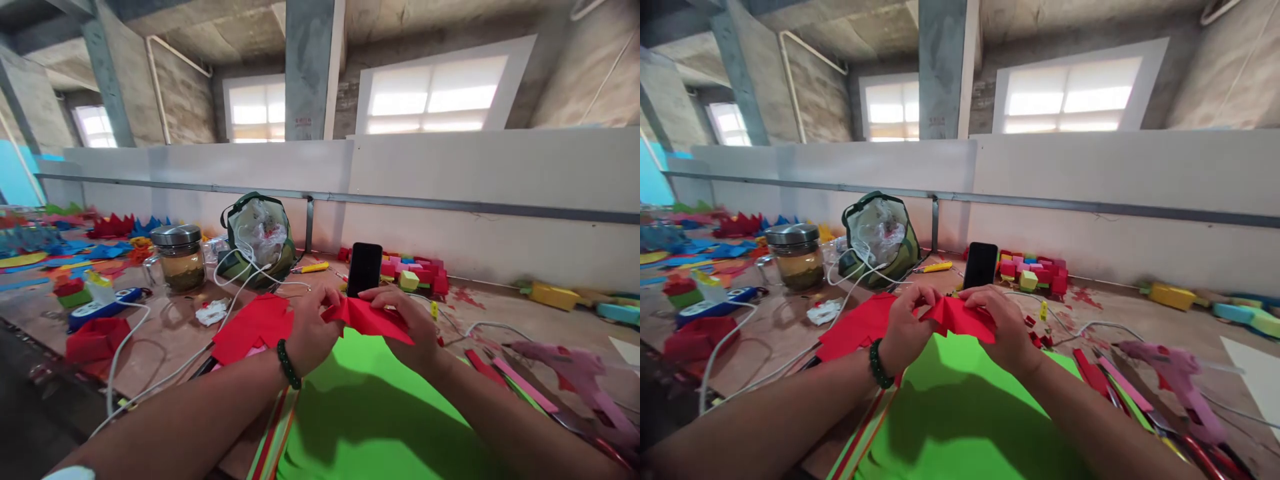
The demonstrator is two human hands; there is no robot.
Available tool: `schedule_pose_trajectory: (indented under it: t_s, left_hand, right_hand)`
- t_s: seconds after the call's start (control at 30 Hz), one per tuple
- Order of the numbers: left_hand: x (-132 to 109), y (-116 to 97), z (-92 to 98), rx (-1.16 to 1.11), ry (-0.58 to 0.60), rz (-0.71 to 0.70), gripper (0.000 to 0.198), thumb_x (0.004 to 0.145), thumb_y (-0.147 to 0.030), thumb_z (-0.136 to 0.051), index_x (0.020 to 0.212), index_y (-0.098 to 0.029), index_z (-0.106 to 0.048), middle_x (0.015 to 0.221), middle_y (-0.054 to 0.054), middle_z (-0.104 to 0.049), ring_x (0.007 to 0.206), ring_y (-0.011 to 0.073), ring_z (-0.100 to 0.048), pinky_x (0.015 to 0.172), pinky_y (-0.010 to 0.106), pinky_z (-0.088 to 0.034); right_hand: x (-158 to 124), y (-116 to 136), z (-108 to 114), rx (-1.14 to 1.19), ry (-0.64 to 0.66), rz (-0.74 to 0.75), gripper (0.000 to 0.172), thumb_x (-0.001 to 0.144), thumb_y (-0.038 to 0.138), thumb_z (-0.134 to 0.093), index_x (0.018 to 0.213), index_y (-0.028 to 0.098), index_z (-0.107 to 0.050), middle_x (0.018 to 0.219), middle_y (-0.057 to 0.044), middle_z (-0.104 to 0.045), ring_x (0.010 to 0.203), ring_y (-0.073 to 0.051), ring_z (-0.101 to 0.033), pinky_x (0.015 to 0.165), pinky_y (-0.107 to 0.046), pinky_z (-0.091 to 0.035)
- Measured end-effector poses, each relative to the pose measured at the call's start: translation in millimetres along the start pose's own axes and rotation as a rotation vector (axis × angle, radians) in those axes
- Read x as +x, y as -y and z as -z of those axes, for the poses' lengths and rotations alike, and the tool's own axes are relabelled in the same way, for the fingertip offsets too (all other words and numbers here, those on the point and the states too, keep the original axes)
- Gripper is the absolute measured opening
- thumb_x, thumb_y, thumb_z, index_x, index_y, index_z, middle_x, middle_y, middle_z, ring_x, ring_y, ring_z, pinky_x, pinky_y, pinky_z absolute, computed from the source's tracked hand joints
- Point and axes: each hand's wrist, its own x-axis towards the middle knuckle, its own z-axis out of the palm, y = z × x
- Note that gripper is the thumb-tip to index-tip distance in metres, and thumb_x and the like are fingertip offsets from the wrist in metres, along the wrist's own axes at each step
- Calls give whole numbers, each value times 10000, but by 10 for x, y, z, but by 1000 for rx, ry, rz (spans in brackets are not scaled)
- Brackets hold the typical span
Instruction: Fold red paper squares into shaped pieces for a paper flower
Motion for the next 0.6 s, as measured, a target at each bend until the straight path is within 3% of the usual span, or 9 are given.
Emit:
schedule_pose_trajectory:
  t_s: [0.3, 0.6]
  left_hand:
    - [3, 12, 23, 145, 44, -46, 247, 575, 7, -510, 636, -206, -404, 743, -10, -574, 752, 147, -539, 701, 251, -409]
    - [-3, 17, 29, 168, 78, -17, 232, 629, -46, -625, 666, -203, -457, 904, 25, -681, 867, 178, -626, 761, 274, -453]
  right_hand:
    - [8, 61, -46, -14, -19, 25, 229, 780, 137, -693, 938, 252, -573, 950, -73, -691, 852, -210, -653, 704, -351, -525]
    - [8, 52, -71, 6, 11, 27, 244, 772, 87, -680, 944, 238, -593, 953, -76, -694, 853, -201, -656, 699, -329, -531]
